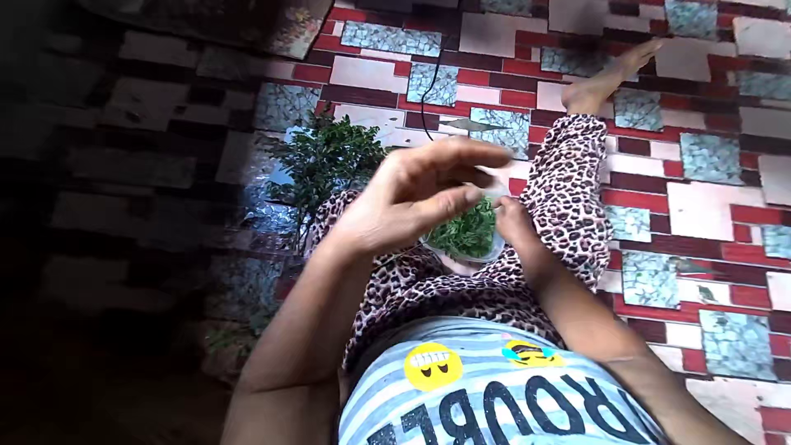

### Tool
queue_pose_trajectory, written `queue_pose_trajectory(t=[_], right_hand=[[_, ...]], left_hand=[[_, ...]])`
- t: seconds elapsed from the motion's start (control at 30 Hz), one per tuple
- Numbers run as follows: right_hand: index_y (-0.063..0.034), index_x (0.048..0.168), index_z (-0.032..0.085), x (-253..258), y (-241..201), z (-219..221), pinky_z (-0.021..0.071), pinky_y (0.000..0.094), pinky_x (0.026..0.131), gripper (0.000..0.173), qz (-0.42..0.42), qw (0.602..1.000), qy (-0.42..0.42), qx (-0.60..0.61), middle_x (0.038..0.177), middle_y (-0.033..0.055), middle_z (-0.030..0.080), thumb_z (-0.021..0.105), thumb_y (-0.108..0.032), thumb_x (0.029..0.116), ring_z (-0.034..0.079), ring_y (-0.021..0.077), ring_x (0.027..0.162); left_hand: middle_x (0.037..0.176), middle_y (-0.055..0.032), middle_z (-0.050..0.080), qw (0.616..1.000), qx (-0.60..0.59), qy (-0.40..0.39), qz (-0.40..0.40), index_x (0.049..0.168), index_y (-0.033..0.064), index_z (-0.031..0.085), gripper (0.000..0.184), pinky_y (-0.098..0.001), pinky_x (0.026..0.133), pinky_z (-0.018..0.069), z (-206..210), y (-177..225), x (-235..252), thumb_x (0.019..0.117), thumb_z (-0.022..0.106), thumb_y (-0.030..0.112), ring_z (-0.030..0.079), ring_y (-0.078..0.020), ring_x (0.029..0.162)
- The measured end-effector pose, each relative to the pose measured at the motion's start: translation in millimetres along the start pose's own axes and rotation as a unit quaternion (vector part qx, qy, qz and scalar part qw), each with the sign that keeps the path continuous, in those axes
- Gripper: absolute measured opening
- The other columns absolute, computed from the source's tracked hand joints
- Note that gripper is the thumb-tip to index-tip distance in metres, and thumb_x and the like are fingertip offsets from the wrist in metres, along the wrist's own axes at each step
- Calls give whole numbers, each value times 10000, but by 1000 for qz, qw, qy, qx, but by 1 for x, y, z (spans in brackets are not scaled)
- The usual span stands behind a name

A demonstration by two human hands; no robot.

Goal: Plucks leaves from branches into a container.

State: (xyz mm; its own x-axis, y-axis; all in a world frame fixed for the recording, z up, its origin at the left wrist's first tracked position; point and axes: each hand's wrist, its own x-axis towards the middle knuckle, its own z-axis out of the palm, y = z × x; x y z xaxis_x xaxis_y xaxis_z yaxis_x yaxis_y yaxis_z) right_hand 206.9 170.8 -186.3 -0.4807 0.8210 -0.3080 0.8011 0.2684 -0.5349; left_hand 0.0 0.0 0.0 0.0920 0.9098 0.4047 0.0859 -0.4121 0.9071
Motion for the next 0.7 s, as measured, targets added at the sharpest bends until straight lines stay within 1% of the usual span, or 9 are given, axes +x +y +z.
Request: queue_pose_trajectory(t=[0.03,0.07,0.1,0.17,0.3,0.37,0.43,0.53,0.7], right_hand=[[8,1250,660,5,10,8,485,622,995,310,-20,1000,17,-3,1266,292,623,472,-21,1005,614,453,1180],[0,1256,661,6,13,10,482,636,989,315,-22,1000,18,-6,1266,288,627,466,-34,1011,617,458,1175],[-1,1255,663,8,13,10,481,645,990,312,-18,1000,16,-5,1270,286,626,467,-40,1014,615,462,1178],[-13,1251,667,10,11,10,479,634,1005,311,-4,1000,12,-8,1282,271,625,460,-51,1022,611,446,1195],[13,1219,670,11,13,10,481,623,1001,285,-15,1000,8,-4,1258,279,626,478,-58,1020,615,436,1187],[16,1206,673,11,13,10,482,620,995,267,-17,1000,10,-2,1247,283,627,510,-71,1014,614,439,1181],[10,1202,676,12,14,11,479,620,997,261,-15,1000,8,-2,1250,278,627,530,-71,1002,608,436,1192],[5,1210,671,12,15,11,477,619,999,261,-17,1000,3,4,1268,278,616,547,-75,995,600,436,1201],[15,1184,669,9,13,10,484,651,971,271,-16,1000,2,4,1249,289,618,674,-19,915,604,462,1171]], left_hand=[[1253,-130,673,987,98,12,-124,1340,-53,572,370,-318,905,594,-2,-26,-7,1019,576,131,696,-143,1029],[1226,-152,670,952,186,4,-243,1365,-26,562,406,-366,902,579,-1,-51,-13,1038,592,214,691,-185,1003],[1261,-207,649,908,250,-24,-336,1388,-24,555,470,-473,966,548,1,-76,-17,1045,598,293,676,-290,1076],[1318,-269,612,838,332,-75,-427,1337,-26,614,546,-629,1063,445,9,-119,-28,1014,625,414,579,-434,1247],[1258,-229,643,790,444,-131,-403,1218,32,700,501,-643,1001,436,39,-142,-37,975,657,468,550,-442,1237],[1183,-209,683,783,456,-159,-391,1173,23,708,415,-630,1003,441,53,-148,-40,982,661,388,574,-425,1218],[1174,-208,694,769,439,-194,-422,1206,21,688,312,-624,1038,424,60,-151,-38,1009,617,253,579,-423,1233],[1156,-204,704,789,402,-166,-435,1214,43,688,244,-629,995,479,53,-141,-32,1003,594,121,644,-416,1149],[1079,-186,706,833,352,-80,-419,1122,31,702,175,-616,917,527,33,-107,-27,1006,597,109,680,-371,1043]])
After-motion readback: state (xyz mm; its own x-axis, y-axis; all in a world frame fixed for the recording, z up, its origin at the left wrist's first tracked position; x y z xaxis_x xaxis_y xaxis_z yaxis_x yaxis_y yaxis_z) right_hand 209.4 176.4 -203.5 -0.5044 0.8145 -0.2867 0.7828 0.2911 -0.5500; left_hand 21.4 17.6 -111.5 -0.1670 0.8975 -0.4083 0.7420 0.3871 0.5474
